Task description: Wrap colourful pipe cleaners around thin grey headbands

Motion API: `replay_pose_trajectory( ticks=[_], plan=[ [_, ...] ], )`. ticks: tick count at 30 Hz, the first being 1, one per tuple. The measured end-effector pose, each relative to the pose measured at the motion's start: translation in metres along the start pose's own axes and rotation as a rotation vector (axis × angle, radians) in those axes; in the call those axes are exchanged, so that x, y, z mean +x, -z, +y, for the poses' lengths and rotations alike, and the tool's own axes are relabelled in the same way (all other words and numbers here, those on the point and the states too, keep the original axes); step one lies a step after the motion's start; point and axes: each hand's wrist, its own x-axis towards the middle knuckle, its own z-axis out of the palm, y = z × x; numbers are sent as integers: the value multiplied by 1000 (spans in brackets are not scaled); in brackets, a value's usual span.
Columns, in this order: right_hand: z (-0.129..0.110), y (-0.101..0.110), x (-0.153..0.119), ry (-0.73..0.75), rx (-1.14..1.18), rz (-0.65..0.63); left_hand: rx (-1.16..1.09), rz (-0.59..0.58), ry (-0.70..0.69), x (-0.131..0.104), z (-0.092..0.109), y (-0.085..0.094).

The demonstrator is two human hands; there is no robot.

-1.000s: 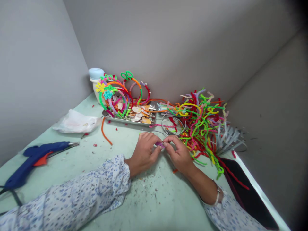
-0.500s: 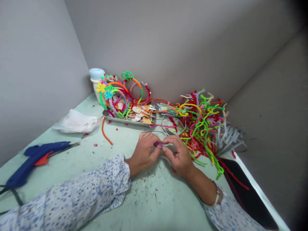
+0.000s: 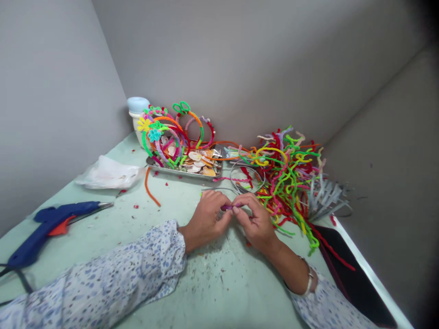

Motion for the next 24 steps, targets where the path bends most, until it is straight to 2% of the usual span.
replay_pose_trajectory(
  ticks=[24],
  plan=[
    [3, -3, -1, -99, 69, 18, -5, -36, 9, 0, 2, 1]
  ],
)
